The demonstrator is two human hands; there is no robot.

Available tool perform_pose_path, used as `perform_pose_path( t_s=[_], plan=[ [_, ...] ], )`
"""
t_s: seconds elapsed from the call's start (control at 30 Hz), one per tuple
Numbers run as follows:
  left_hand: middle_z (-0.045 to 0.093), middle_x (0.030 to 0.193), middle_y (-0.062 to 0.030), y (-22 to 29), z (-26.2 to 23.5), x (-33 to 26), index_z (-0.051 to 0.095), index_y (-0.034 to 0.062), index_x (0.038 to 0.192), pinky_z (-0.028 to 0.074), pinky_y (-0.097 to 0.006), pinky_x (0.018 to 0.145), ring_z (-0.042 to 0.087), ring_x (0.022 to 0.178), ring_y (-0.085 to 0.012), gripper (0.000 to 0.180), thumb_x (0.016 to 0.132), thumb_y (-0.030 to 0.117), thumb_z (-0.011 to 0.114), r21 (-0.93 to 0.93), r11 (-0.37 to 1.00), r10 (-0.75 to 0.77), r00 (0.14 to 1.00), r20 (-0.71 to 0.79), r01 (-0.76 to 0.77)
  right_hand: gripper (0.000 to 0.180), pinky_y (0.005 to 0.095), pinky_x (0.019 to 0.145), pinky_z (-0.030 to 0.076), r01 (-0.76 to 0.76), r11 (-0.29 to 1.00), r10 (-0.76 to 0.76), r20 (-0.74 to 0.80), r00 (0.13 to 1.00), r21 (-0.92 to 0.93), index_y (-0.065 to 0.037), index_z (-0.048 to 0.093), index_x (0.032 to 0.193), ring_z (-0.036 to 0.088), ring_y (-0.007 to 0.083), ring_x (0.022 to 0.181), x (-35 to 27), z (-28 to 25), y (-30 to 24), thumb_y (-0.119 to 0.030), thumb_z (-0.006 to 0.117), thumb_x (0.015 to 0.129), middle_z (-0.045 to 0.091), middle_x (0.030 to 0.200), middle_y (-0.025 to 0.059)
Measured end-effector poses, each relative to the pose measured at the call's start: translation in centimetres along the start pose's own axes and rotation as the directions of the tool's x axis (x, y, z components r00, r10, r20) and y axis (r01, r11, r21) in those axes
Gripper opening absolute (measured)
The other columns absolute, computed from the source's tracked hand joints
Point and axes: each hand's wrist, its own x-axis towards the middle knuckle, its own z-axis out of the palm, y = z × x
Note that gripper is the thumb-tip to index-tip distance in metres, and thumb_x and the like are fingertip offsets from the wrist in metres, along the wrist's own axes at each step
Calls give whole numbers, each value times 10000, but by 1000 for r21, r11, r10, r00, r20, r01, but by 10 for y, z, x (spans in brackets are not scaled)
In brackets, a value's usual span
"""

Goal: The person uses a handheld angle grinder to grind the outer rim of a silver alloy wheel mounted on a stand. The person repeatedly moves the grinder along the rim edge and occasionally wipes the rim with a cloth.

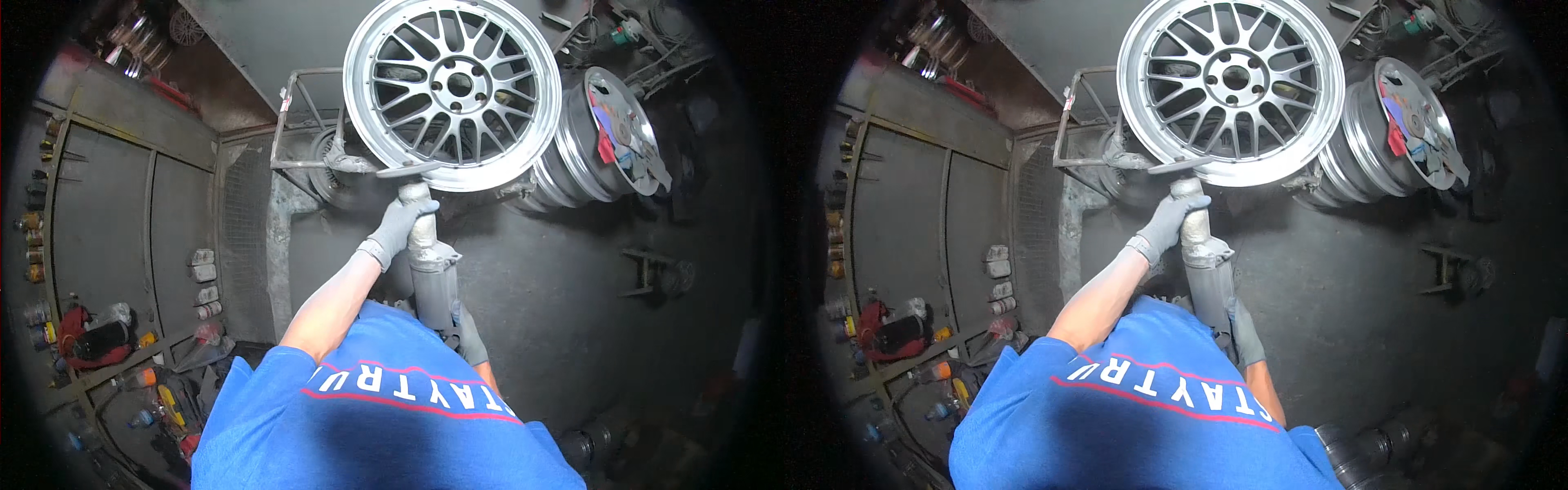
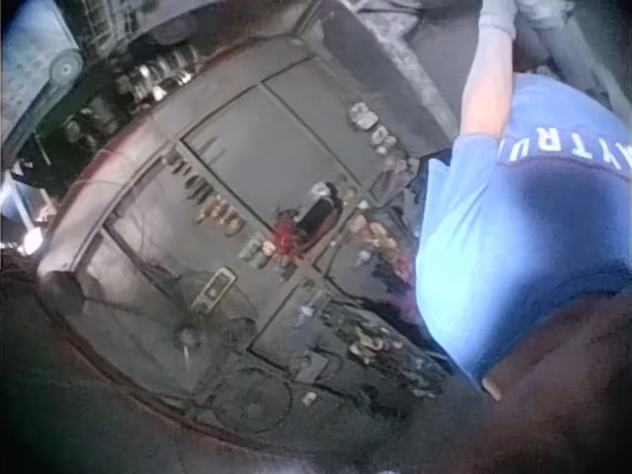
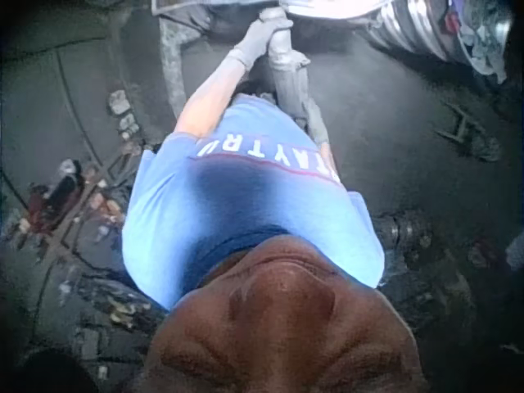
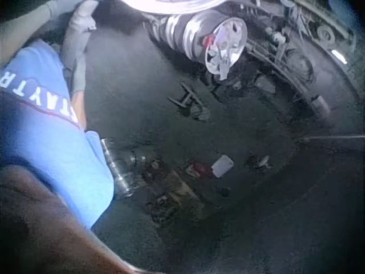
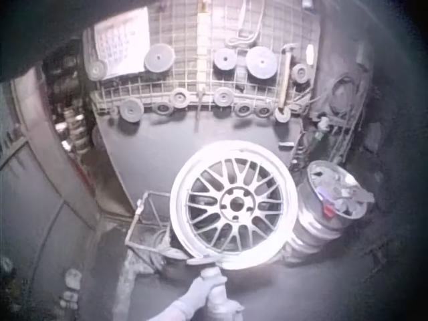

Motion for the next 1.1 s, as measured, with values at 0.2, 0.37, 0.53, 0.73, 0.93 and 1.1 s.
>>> perform_pose_path(
  t_s=[0.2,0.37,0.53,0.73,0.93,1.1],
  plan=[
    [686,969,-36,8,4,3,674,85,1061,575,-369,772,677,848,-175,298,825,128,851,-27,997,69,995,-70,-71,690,414,1003,529,-70,995,69,-10,998,-73,-2,530,1461,647,276,1199,19,-17,-23,-530,577,1020,642,1361,176],
    [700,1065,-52,-34,33,6,678,66,1171,565,-365,853,679,945,-189,434,786,122,872,-106,994,-18,992,-122,5,662,410,1015,519,-41,993,40,-12,999,-112,9,529,1458,640,271,1208,-1,-64,-46,-482,600,1021,637,1369,170],
    [693,1033,-48,-80,85,12,672,68,1155,564,-378,846,675,926,-192,447,772,138,891,-146,988,-59,996,-65,49,627,401,1035,496,-38,983,20,-99,995,-179,4,552,1439,621,279,1222,-28,-126,-72,-467,596,1028,630,1374,164],
    [689,996,-52,-104,154,34,671,77,1097,564,-380,820,674,886,-189,317,835,126,843,-222,969,-88,989,116,113,611,374,1070,449,35,931,-118,-208,971,-364,17,571,1418,587,250,1230,-42,-207,-102,-467,571,1045,634,1355,150],
    [670,935,-30,-100,177,38,664,97,1057,553,-366,780,659,837,-171,256,867,152,827,-328,932,-94,975,202,157,653,364,1089,428,133,735,-317,-163,934,-664,32,528,1468,557,238,1272,-57,-212,-145,-490,508,1076,600,1417,161],
    [674,924,-34,-90,148,21,671,91,1040,557,-367,784,664,826,-172,234,870,138,826,-367,918,-106,985,133,148,673,357,1088,429,111,728,-264,-127,956,-677,29,528,1467,561,229,1268,-55,-192,-137,-518,509,1074,614,1399,145]
  ],
)
